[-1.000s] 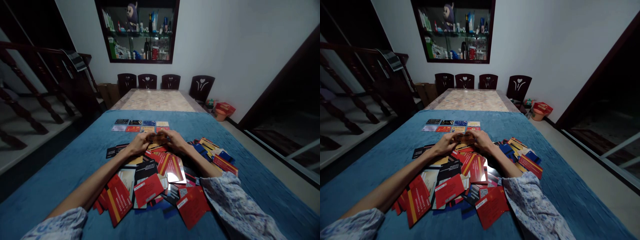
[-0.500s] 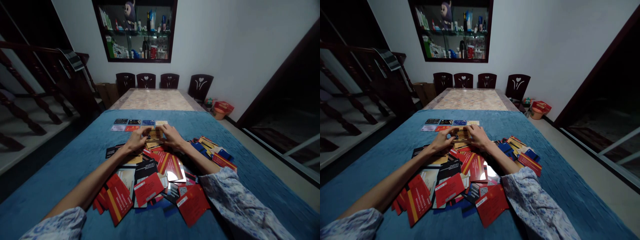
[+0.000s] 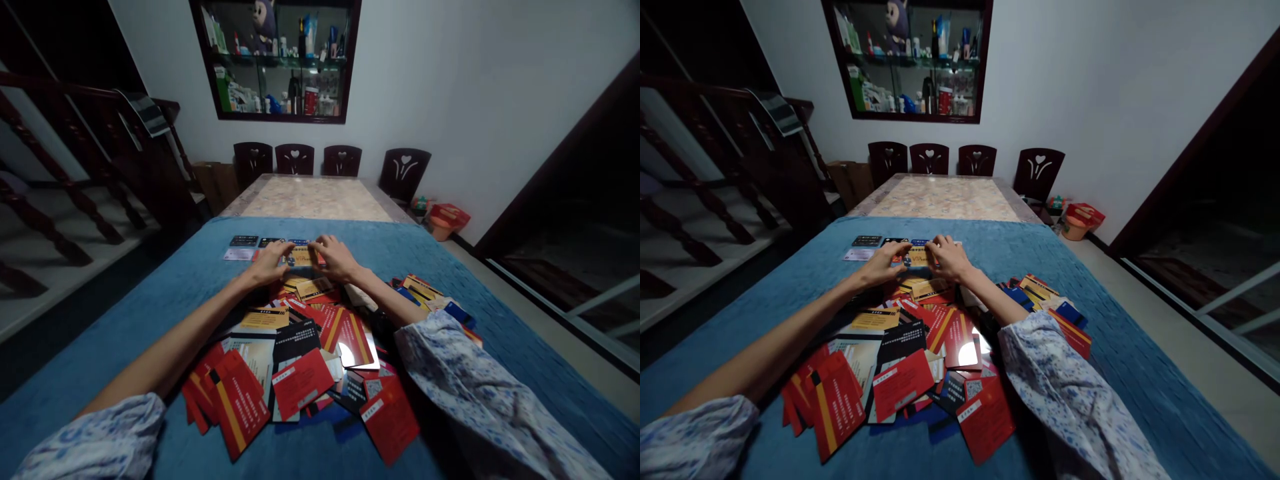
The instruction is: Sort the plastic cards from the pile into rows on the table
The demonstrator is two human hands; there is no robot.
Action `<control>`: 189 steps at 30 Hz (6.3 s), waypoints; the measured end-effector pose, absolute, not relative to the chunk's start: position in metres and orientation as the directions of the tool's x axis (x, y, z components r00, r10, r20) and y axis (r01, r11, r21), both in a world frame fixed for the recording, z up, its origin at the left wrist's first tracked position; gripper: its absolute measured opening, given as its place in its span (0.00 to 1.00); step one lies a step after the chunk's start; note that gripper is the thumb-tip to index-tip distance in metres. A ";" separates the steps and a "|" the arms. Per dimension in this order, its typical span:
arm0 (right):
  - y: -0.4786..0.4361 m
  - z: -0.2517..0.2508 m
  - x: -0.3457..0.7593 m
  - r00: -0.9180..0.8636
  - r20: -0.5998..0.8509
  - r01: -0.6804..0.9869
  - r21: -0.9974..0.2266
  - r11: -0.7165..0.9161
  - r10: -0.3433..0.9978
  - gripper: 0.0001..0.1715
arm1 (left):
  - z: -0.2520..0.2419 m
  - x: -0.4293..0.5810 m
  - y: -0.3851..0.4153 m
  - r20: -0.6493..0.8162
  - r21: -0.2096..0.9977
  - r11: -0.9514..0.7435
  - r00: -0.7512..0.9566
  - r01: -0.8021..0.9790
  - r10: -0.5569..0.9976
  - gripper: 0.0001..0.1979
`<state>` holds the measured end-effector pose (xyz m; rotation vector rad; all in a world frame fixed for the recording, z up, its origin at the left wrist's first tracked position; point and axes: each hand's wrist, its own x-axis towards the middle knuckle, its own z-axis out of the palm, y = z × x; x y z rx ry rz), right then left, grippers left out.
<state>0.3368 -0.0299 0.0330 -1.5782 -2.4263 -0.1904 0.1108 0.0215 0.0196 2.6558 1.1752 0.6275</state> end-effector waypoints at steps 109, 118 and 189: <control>-0.029 0.021 0.236 -0.760 0.086 0.632 -0.133 0.764 0.644 0.23 | 0.019 -0.016 -0.044 0.087 0.218 -0.690 0.691 0.690 0.718 0.17; -0.027 0.009 0.238 -0.777 0.093 0.599 -0.193 0.777 0.623 0.24 | 0.016 -0.015 -0.043 0.043 0.245 -0.673 0.686 0.697 0.726 0.20; -0.037 0.005 0.233 -0.346 0.528 0.785 -0.290 0.548 0.775 0.16 | -0.011 0.013 -0.015 0.544 0.428 -0.682 0.434 0.593 0.718 0.11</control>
